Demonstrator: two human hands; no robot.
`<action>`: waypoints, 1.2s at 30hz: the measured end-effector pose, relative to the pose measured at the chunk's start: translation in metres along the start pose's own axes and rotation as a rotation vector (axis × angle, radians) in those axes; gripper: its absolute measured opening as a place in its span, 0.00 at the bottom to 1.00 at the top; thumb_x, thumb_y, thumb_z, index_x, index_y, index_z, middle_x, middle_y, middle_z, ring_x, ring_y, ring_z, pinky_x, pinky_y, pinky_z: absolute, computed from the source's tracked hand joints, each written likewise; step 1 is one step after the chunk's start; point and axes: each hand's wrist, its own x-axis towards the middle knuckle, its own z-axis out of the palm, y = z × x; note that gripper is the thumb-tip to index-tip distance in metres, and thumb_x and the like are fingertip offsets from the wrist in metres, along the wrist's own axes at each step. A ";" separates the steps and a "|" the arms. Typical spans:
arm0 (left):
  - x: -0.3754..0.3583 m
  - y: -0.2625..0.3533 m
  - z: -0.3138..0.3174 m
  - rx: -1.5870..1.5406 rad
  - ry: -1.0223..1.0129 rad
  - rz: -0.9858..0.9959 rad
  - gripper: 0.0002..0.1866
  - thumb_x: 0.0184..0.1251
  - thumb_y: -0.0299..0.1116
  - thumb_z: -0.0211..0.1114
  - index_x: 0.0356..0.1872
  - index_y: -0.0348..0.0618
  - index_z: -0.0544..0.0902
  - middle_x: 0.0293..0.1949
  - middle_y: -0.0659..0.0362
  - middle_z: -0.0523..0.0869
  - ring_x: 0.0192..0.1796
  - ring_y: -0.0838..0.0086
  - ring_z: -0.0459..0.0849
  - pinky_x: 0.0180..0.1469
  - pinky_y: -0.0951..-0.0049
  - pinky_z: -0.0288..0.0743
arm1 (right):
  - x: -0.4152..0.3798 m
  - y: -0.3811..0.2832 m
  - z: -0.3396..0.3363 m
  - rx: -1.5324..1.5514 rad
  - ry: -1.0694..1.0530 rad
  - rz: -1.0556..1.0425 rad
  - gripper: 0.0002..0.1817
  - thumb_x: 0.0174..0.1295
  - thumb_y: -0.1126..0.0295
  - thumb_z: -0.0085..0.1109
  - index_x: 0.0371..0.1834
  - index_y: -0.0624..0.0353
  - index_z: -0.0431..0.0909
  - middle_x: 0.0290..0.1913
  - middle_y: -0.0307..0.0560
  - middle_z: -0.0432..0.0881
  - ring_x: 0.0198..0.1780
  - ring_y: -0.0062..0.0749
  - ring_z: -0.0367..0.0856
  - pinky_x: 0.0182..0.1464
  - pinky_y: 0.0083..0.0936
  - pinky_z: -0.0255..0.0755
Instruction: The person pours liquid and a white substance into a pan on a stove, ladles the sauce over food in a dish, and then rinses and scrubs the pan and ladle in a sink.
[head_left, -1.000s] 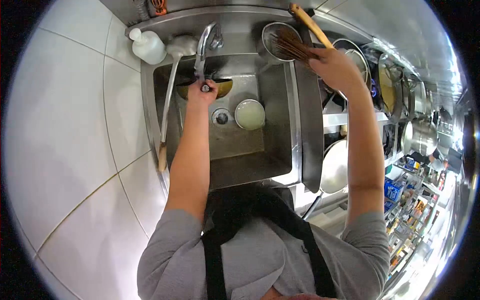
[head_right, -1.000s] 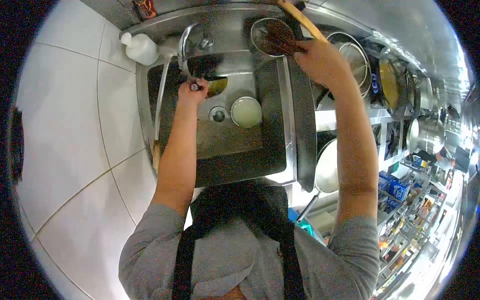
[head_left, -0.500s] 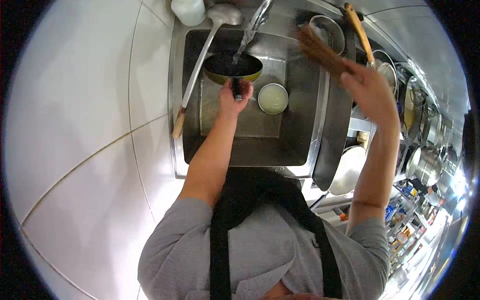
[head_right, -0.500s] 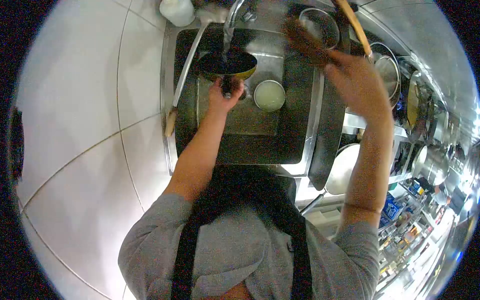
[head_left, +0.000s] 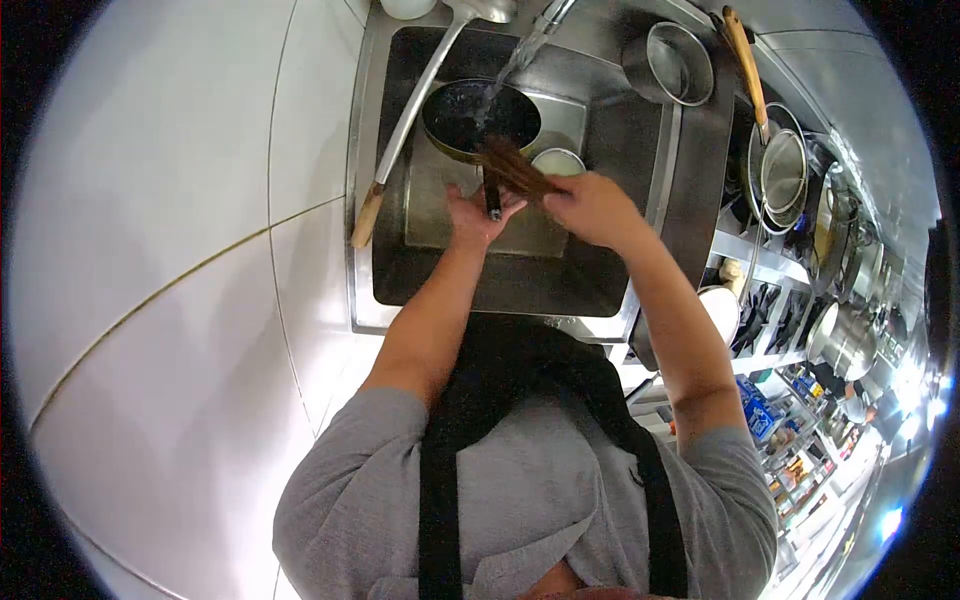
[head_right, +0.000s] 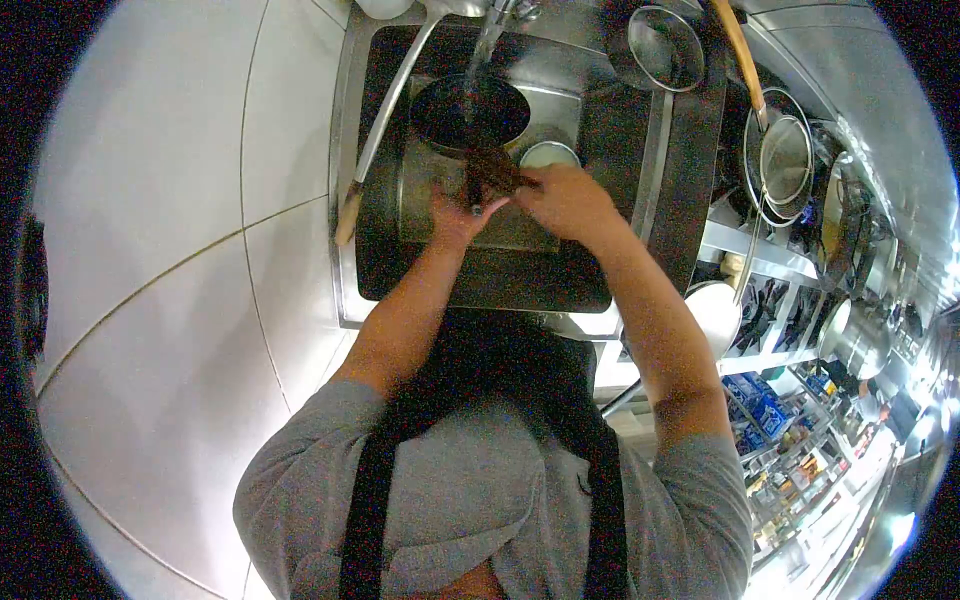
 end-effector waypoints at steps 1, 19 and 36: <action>0.001 -0.001 0.001 0.002 -0.005 0.001 0.57 0.74 0.84 0.36 0.76 0.38 0.74 0.65 0.39 0.85 0.68 0.39 0.80 0.79 0.29 0.65 | 0.004 -0.006 0.006 0.024 -0.202 0.118 0.25 0.71 0.53 0.60 0.66 0.52 0.87 0.36 0.61 0.91 0.37 0.51 0.93 0.46 0.40 0.84; 0.032 0.028 0.068 0.088 -0.064 -0.153 0.27 0.86 0.54 0.56 0.48 0.33 0.77 0.40 0.47 0.84 0.38 0.57 0.85 0.42 0.57 0.86 | -0.119 0.008 -0.137 0.105 0.152 0.196 0.30 0.77 0.60 0.66 0.79 0.57 0.77 0.41 0.41 0.88 0.42 0.22 0.83 0.50 0.27 0.79; 0.089 0.057 0.237 0.099 0.085 -0.039 0.09 0.79 0.39 0.55 0.40 0.47 0.77 0.32 0.58 0.80 0.30 0.67 0.79 0.31 0.67 0.74 | 0.039 0.072 -0.214 -0.706 0.276 0.372 0.20 0.67 0.58 0.61 0.52 0.62 0.90 0.52 0.64 0.92 0.59 0.58 0.91 0.63 0.54 0.85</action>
